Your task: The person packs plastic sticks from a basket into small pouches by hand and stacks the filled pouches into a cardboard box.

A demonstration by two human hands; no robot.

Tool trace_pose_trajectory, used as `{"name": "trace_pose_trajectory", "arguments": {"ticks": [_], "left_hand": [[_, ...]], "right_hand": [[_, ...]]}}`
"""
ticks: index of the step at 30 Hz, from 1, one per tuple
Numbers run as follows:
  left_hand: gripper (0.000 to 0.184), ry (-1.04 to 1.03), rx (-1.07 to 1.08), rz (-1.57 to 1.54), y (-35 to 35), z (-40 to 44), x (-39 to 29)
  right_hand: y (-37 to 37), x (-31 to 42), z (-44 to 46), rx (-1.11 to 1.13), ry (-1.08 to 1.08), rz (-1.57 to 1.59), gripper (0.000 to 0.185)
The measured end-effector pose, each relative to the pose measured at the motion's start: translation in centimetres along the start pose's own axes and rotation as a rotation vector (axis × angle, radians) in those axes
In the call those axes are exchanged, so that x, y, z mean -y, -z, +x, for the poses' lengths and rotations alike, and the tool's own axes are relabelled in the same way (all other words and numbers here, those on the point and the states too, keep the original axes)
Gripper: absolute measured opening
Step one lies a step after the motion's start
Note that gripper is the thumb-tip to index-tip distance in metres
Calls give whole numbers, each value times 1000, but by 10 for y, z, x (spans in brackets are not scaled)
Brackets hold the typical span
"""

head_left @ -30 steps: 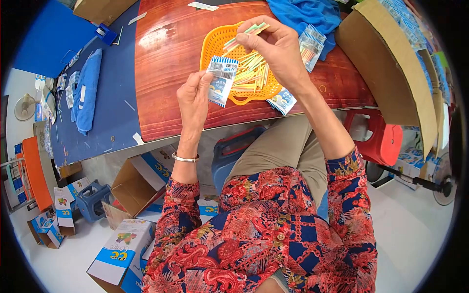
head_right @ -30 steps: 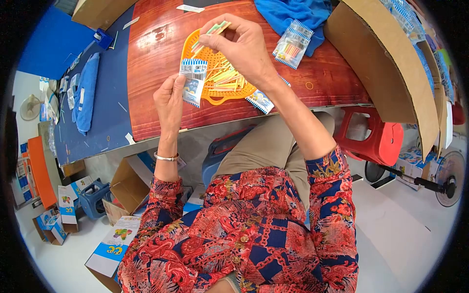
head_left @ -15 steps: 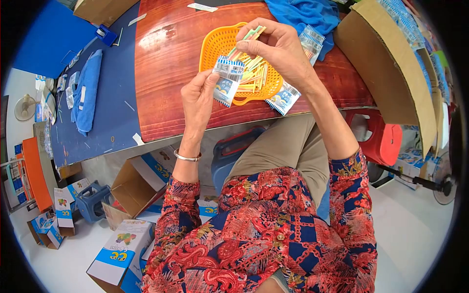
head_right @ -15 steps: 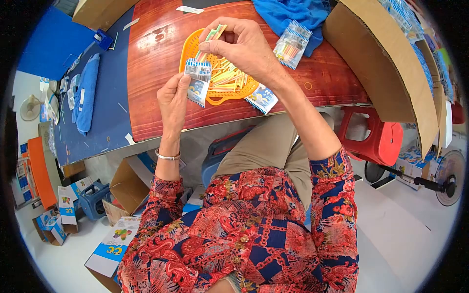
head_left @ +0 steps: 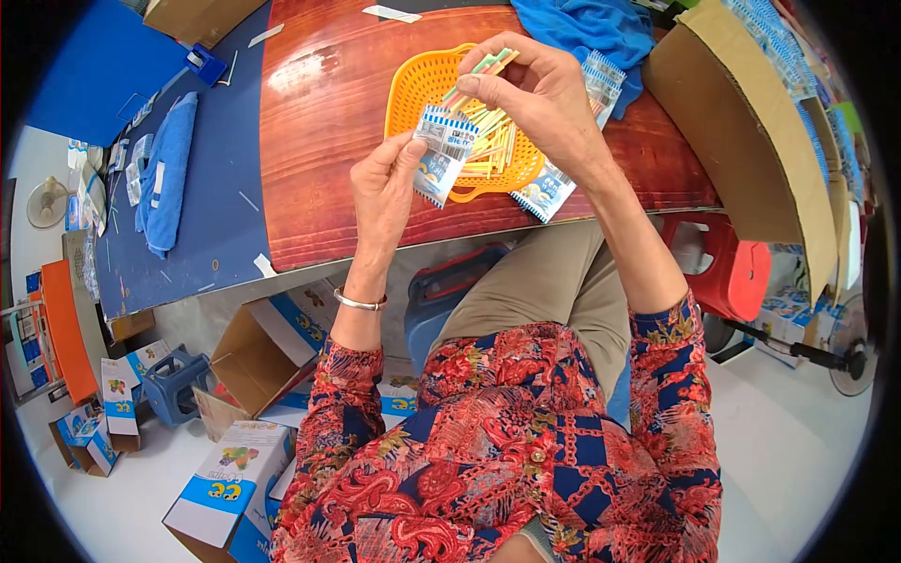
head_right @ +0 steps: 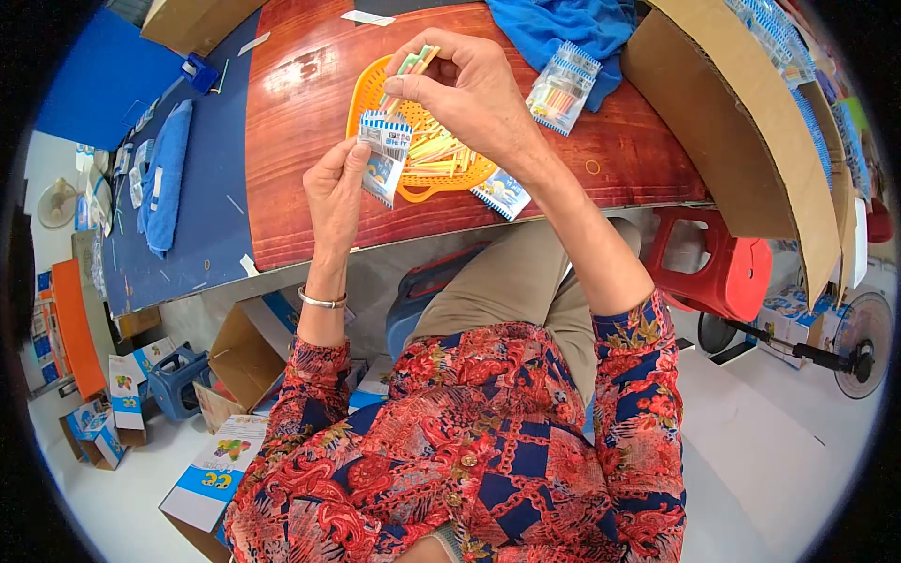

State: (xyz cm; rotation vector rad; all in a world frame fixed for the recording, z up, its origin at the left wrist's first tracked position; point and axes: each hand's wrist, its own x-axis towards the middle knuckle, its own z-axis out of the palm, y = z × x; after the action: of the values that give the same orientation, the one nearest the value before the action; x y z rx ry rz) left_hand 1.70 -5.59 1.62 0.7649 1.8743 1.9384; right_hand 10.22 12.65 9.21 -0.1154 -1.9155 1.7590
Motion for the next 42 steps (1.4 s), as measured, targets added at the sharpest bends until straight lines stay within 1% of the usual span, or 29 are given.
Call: {"name": "trace_pose_trajectory", "arguments": {"ticks": [2,5,9,11,12,15,18,20,23,26,27,29,32,33,35,36,38,42], "left_hand": [[25,16,-19,1,-1,1,0],[24,22,-27,18,-2,1,-2],[23,-17,0,-4,-3,2,-1],[25,17,41,-47,-3,3,-2],[26,33,61,-67,-4,4,-4],[29,130,191,-265,-7,6,-15],[31,192,262,-379,-2,8,-13],[31,195,267,-389,-1,9,-12],[30,177,240,-455,-4,9,-6],[30,147,164,-501,-11,11,-3],[29,138,133,-509,-12,12,-3],[28,117,139,-501,-11,13,-4],[25,94,144,-521,-12,14,-6],[24,87,144,-532,-12,14,-7],[22,83,95,-455,-11,13,-3],[22,80,73,-415,-11,13,-2],[21,80,64,-431,-14,14,-6],[21,119,44,-489,-23,14,-5]], "right_hand": [[-2,-3,-2,-4,-9,8,7],[-1,-3,-5,41,-20,-77,9],[0,-5,-3,119,-105,-31,11],[-1,-4,-1,139,-140,22,11],[-1,-4,1,168,-125,0,11],[0,-5,6,235,-94,-57,12],[2,2,8,277,-98,-108,15],[4,9,8,309,-112,-172,17],[1,12,5,220,20,-333,22],[-1,15,-1,74,168,-455,30],[-2,12,-3,55,218,-502,30],[-2,2,-9,15,315,-598,32],[0,-5,-18,45,134,-513,32],[2,-3,-18,49,143,-520,31],[4,3,-18,59,158,-528,30],[2,-1,-19,59,166,-491,30],[1,-10,-22,53,181,-426,30],[5,-14,-21,-26,5,-328,23]]}}
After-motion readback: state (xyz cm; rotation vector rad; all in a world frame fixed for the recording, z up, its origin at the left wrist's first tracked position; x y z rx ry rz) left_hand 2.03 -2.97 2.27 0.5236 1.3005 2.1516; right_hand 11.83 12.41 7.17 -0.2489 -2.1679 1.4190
